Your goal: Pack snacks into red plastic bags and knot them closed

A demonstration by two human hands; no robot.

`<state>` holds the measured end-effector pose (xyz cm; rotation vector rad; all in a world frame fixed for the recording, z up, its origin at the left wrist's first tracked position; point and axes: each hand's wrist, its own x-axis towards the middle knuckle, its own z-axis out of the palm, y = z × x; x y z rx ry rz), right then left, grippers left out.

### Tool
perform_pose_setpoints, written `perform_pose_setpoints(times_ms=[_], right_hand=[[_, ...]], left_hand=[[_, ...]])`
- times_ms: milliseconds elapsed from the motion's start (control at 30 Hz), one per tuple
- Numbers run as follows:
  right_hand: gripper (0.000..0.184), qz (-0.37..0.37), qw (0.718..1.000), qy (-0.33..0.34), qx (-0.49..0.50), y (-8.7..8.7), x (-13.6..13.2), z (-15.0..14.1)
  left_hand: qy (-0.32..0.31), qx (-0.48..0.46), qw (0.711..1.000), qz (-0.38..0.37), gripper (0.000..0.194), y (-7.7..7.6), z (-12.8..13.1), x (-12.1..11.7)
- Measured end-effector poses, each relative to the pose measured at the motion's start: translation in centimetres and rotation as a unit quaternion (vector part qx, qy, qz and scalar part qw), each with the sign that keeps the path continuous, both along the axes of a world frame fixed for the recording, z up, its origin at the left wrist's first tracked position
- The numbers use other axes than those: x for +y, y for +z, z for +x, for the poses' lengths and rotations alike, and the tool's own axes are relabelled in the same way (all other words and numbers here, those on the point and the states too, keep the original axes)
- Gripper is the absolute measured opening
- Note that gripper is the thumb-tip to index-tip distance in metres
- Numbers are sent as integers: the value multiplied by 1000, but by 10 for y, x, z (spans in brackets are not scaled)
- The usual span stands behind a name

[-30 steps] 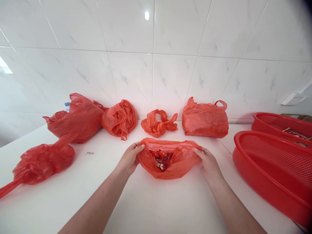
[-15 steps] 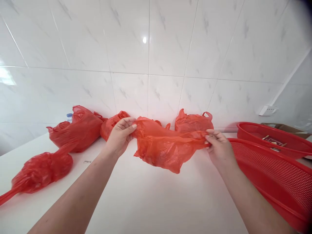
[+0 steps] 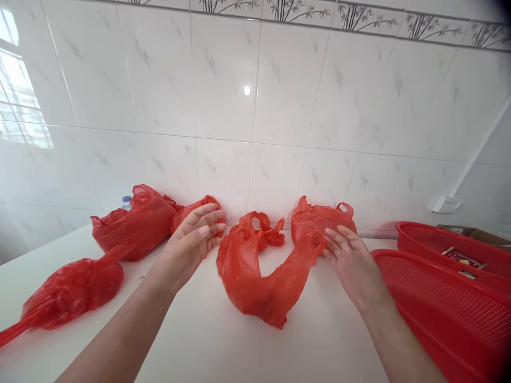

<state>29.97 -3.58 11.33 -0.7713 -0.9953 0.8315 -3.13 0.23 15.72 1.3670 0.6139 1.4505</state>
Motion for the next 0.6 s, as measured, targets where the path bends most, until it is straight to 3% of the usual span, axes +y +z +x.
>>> perform_pose_setpoints(times_ms=[133,200,300,400,467,600], right_hand=[[74,-73,997,-22,-23,-59,-3,-12],[91,-102,993,26,-43,-85,2,-25],[107,-73,993,70,-53,-96,12,-47],[102,-69,988,127,-49,-78,18,-64],[87,-89,982,159,-45,-64,21,-71],[47,-159,970,185,-11,-52,28,-77]], left_hand=[[65,8,997,-28,73,-62,-28,1],[16,26,998,-62,77,-96,-32,-5],[-21,62,995,-79,87,-129,-26,-18],[-46,155,983,-85,85,-134,-14,-22],[-87,197,972,-92,73,-123,-2,-17],[-151,167,970,-93,46,-92,29,0]])
